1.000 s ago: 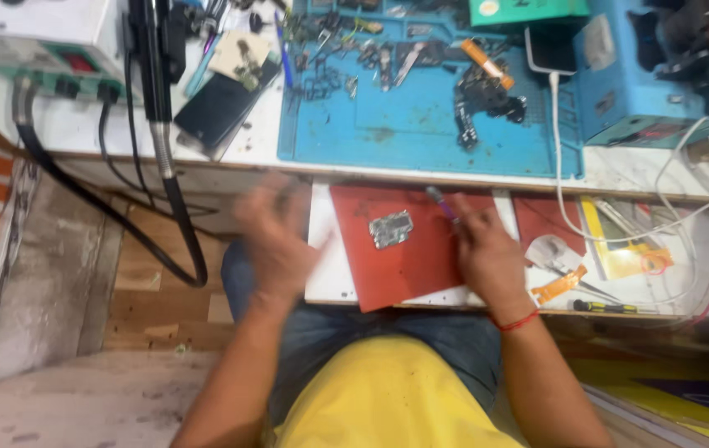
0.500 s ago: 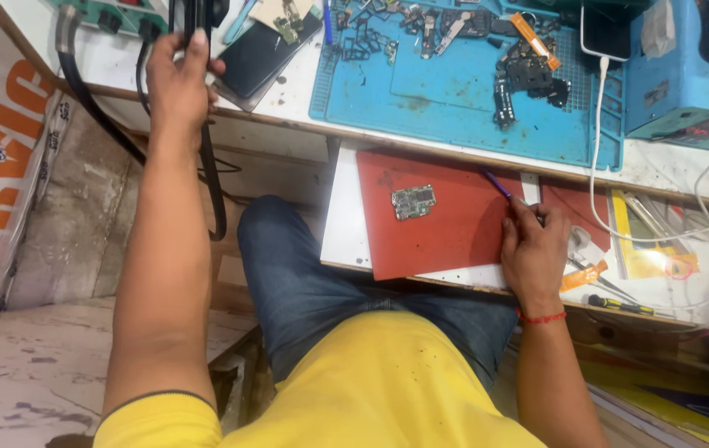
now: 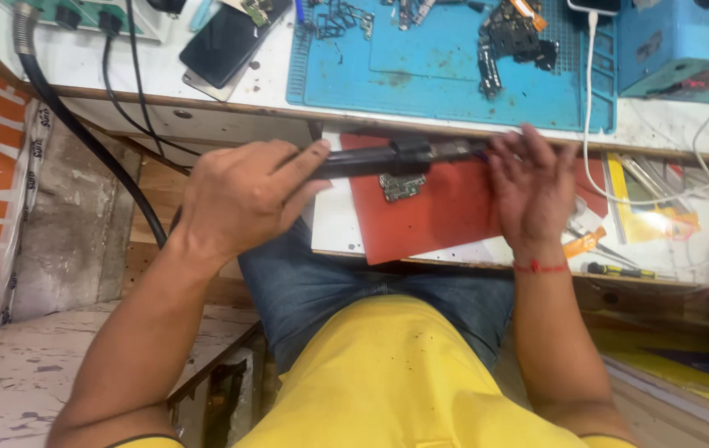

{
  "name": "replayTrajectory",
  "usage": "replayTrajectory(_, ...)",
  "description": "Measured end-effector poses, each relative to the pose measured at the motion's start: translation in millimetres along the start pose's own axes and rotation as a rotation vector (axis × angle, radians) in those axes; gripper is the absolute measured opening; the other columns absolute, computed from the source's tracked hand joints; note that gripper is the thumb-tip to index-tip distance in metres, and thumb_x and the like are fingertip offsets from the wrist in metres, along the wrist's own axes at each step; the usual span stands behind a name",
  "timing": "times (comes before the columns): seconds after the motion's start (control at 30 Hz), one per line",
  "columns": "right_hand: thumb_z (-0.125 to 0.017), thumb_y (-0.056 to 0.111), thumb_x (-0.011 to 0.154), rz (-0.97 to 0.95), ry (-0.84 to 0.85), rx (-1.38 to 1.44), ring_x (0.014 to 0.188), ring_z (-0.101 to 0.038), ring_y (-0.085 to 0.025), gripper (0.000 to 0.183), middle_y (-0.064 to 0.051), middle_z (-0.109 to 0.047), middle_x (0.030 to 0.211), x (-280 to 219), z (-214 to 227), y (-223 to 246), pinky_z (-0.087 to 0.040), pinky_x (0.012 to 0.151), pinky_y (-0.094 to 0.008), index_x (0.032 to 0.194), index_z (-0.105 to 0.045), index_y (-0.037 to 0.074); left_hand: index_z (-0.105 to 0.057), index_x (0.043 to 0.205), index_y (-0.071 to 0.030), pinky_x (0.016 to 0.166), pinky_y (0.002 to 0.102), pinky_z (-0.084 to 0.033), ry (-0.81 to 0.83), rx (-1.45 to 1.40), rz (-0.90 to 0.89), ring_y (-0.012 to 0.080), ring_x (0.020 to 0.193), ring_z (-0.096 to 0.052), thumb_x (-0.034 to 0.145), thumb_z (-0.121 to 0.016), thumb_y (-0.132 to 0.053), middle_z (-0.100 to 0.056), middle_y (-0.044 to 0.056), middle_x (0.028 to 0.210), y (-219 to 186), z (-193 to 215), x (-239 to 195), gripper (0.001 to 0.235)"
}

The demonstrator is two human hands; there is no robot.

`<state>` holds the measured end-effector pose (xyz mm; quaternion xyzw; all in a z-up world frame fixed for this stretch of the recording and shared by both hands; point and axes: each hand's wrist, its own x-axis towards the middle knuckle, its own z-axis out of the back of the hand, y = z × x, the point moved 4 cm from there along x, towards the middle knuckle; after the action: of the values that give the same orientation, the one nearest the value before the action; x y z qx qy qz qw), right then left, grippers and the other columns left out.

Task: The person scrubs a small electronic component on a red mat using a brush, then uses a hot air gun to dry or heat the component. The workspace is cluttered with various tools and electronic parts.

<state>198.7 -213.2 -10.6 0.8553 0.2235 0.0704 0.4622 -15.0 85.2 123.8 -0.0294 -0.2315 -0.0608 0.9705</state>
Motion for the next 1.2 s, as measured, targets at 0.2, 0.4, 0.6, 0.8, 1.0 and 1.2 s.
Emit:
replayTrajectory(0.2,-0.075,0.053,0.09,0.451,0.316,-0.897,0.14,-0.05,-0.035,0.079,-0.019,-0.054,0.144,-23.1,-70.3,19.7,-0.04,0.12,-0.045,0.149,-0.052,0.005,-0.076,0.119,-0.015,0.033,0.023,-0.034,0.121,-0.144,-0.016,0.0074,0.043,-0.046,0.099,-0.069,-0.041,-0.061,-0.003,0.068,-13.6,5.5,-7.4,0.033)
replayTrajectory(0.4,-0.094,0.037,0.068,0.51,0.554,-1.505,0.093,-0.069,-0.033,0.07,-0.014,-0.07,0.105,-46.3,-115.0,5.6,-0.052,0.084,-0.047,0.123,-0.064,0.006,-0.076,0.116,-0.012,0.053,0.031,-0.042,0.029,-0.117,-0.099,0.0155,0.066,-0.055,0.096,-0.074,-0.035,-0.061,0.0,0.079,-30.7,8.5,-8.6,0.03)
replayTrajectory(0.6,-0.093,0.03,0.076,0.657,0.41,-1.367,0.08,-0.07,-0.032,0.057,-0.014,-0.07,0.095,-43.3,-98.3,-2.5,-0.056,0.072,-0.041,0.116,-0.063,0.004,-0.065,0.092,-0.012,0.07,0.034,-0.048,-0.436,-0.38,0.132,0.0191,0.083,-0.059,0.094,-0.083,-0.029,-0.058,0.002,0.084,-63.4,-19.8,-34.7,0.025)
replayTrajectory(0.8,-0.087,0.018,0.082,0.544,0.632,-1.189,0.092,-0.07,-0.031,0.05,-0.013,-0.069,0.104,-67.8,-109.1,-30.9,-0.057,0.081,-0.039,0.123,-0.063,0.003,-0.052,0.127,0.004,0.094,0.03,-0.052,-0.289,-1.384,0.426,0.0167,0.108,-0.061,0.097,-0.072,-0.037,-0.06,0.008,0.117,-88.4,-102.2,-44.7,0.055)
replayTrajectory(1.0,-0.072,0.014,0.095,0.461,0.454,-1.177,0.111,-0.057,-0.035,0.05,-0.019,-0.055,0.125,-41.6,-96.9,-22.5,-0.051,0.098,-0.042,0.14,-0.053,0.001,-0.074,0.114,-0.001,0.088,0.031,-0.058,-0.384,-1.44,0.852,0.0182,0.093,-0.07,0.104,-0.066,-0.027,-0.074,0.007,0.101,-49.5,-118.4,-38.3,0.028)
replayTrajectory(1.2,-0.065,0.004,0.099,0.382,0.444,-1.475,0.114,-0.052,-0.038,0.038,-0.017,-0.057,0.123,-14.7,-67.6,-23.9,-0.046,0.1,-0.046,0.137,-0.063,0.002,-0.072,0.113,-0.001,0.09,0.033,-0.057,-0.386,-1.025,0.536,0.0206,0.097,-0.07,0.104,-0.072,-0.022,-0.071,0.012,0.104,-34.6,-101.4,-19.2,0.023)
